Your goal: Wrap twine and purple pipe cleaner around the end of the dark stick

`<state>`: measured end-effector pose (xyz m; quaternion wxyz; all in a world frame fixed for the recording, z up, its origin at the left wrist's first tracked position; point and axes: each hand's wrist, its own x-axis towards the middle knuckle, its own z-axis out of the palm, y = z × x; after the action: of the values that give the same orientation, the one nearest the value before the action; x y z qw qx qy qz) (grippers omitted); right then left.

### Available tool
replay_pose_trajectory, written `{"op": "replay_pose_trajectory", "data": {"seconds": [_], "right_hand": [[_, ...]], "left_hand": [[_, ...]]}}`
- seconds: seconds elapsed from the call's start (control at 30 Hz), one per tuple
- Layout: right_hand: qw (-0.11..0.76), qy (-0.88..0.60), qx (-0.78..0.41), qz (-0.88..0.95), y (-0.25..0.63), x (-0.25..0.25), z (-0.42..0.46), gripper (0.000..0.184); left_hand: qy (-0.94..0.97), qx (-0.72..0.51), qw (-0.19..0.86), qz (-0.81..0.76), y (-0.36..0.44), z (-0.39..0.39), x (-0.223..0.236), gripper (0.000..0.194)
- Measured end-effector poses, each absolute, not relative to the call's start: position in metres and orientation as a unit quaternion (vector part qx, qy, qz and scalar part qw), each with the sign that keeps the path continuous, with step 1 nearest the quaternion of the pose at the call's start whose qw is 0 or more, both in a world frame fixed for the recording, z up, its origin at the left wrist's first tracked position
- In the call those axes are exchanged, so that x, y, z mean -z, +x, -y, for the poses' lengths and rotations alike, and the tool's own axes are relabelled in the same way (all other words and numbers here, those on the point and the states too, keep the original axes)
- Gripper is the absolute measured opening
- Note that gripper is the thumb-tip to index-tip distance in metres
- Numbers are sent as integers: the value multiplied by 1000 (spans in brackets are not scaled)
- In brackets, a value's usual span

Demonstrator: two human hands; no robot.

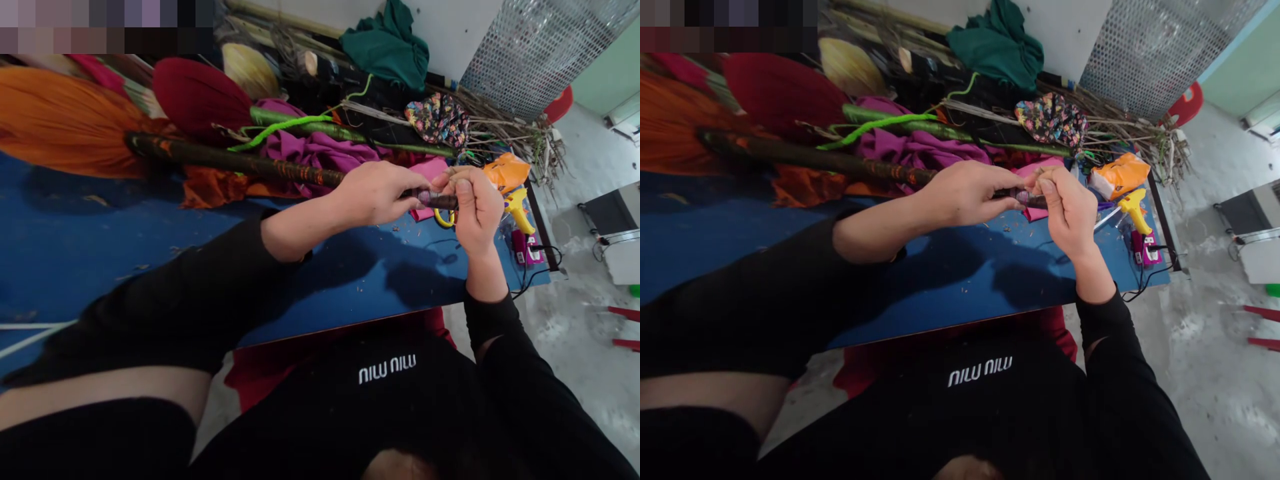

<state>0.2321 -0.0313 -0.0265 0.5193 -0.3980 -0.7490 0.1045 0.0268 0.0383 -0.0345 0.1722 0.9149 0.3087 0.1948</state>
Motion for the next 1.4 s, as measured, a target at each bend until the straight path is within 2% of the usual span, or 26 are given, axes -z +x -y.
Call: {"op": "replay_pose_trajectory", "data": {"seconds": [0.13,0.3,0.47,0.7,0.83,1.0,1.13,1.23,1.3,1.4], "right_hand": [[480,-464,-131,733,236,29,30,44],[444,-488,-116,742,238,27,27,46],[421,-516,-86,741,242,27,25,40],[402,-536,-90,737,252,33,22,27],[410,-530,-98,736,252,37,20,24],[471,-492,-106,724,248,26,24,23],[601,-451,-145,644,261,5,36,23],[689,-432,-196,548,287,-6,42,30],[701,-443,-227,510,308,-8,40,33],[673,-467,-311,482,332,0,26,36]], "left_hand": [[917,-192,157,-313,28,-36,34,40],[928,-187,115,-300,28,-31,37,37],[924,-214,68,-308,36,-21,48,44],[931,-112,50,-344,46,-11,44,54],[943,-113,45,-310,45,-11,44,55],[935,-159,52,-313,43,-13,47,50],[927,-216,48,-302,37,-15,40,46],[921,-244,87,-290,30,-17,27,42],[922,-246,129,-271,25,-18,18,40],[923,-245,188,-230,16,-18,6,38]]}}
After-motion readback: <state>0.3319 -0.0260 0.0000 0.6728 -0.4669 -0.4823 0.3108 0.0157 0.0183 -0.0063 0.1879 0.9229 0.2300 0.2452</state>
